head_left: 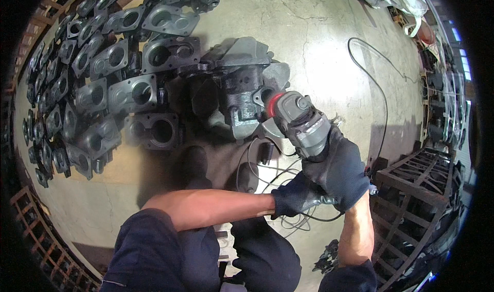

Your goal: The person uses a handheld angle grinder to smooth the surfaces of metal engine parts. They pick up each part, grind the edges and faces, and place the finished pieces onto a nearby table.

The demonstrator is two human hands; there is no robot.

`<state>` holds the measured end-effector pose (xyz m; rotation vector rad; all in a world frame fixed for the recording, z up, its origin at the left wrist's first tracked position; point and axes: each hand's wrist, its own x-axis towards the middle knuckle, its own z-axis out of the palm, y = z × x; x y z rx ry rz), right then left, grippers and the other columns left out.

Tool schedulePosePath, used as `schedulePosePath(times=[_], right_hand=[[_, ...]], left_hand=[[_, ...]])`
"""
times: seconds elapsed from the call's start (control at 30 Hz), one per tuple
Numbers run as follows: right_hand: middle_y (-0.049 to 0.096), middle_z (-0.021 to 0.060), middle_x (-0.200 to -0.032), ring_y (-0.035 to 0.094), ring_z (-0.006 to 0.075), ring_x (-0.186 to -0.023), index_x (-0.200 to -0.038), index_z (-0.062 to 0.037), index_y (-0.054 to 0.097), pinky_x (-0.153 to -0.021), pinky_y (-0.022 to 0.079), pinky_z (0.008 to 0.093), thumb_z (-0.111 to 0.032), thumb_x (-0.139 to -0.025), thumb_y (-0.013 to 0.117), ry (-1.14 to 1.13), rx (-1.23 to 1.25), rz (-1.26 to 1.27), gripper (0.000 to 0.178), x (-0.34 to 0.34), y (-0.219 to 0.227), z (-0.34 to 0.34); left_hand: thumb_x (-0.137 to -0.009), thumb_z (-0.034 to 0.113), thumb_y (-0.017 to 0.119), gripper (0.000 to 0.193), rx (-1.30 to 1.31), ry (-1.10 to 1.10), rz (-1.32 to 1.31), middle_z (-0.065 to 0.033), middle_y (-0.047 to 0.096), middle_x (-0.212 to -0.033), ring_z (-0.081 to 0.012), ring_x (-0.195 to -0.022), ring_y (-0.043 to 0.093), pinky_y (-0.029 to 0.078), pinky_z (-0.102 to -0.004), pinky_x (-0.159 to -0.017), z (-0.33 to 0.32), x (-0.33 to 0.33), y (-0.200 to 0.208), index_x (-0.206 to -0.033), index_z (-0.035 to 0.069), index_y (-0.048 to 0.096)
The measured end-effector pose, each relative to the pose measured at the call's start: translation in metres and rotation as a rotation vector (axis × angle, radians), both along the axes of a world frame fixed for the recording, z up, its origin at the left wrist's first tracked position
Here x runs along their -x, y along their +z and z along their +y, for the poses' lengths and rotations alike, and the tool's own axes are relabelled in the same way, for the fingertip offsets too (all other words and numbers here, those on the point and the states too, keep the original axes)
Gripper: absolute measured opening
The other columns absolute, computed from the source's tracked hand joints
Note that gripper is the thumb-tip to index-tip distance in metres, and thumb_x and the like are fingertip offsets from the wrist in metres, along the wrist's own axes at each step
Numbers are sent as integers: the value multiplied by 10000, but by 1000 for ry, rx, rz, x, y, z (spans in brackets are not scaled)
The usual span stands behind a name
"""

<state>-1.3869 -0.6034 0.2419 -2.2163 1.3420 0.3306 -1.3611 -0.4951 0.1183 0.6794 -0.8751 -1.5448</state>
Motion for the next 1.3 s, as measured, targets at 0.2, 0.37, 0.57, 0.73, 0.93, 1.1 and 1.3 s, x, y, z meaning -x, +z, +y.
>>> schedulePosePath(times=[0.2,0.37,0.57,0.73,0.93,1.1,1.3], right_hand=[[704,240,-855,718,387,-842,-1098,59,601,-733,564,390,-144,-666,770,44,18,-29,506,-9,-1,3],[705,240,-852,718,383,-833,-1079,60,609,-729,566,385,-174,-695,785,2,19,-56,483,-3,-9,-10],[714,228,-906,727,332,-847,-1096,64,595,-745,563,374,-174,-706,794,22,60,-2,498,-3,-6,-13],[713,215,-916,713,324,-845,-1122,48,580,-761,557,377,-201,-682,788,-154,-36,-111,547,36,-29,10],[710,160,-903,682,235,-796,-1080,43,600,-741,546,353,-206,-650,796,-412,-33,-242,533,51,-33,27],[684,107,-884,637,193,-749,-1074,26,610,-705,534,337,-205,-669,801,-573,-178,-549,504,60,-66,24],[699,102,-932,657,169,-774,-1167,27,608,-710,541,321,-269,-790,717,-606,-286,-721,491,67,-86,26]], left_hand=[[-867,95,750,345,76,75,-199,-127,671,-1159,-191,-1056,616,503,-348,-935,2,-5,-4,-1174,-4,630],[-883,96,737,207,-48,-51,-69,-64,675,-880,-129,-800,620,534,-307,-708,-11,-7,-6,-1039,-13,654],[-896,89,715,162,25,-11,-83,-45,668,-835,-116,-718,597,520,-307,-650,-15,-10,-5,-1031,12,671],[-872,168,758,296,47,37,-123,-119,711,-1082,-193,-1008,640,502,-364,-932,1,17,-14,-1112,13,677],[-816,188,730,209,37,-217,-308,-165,720,-889,-322,-848,696,530,-418,-785,6,0,-9,-952,30,716],[-799,262,753,304,-36,-136,-527,-193,703,-914,-374,-890,680,532,-438,-788,2,-10,-15,-981,27,687],[-779,333,779,423,-24,-57,-560,-224,687,-943,-420,-910,662,532,-464,-786,5,-2,-36,-1035,23,649]])
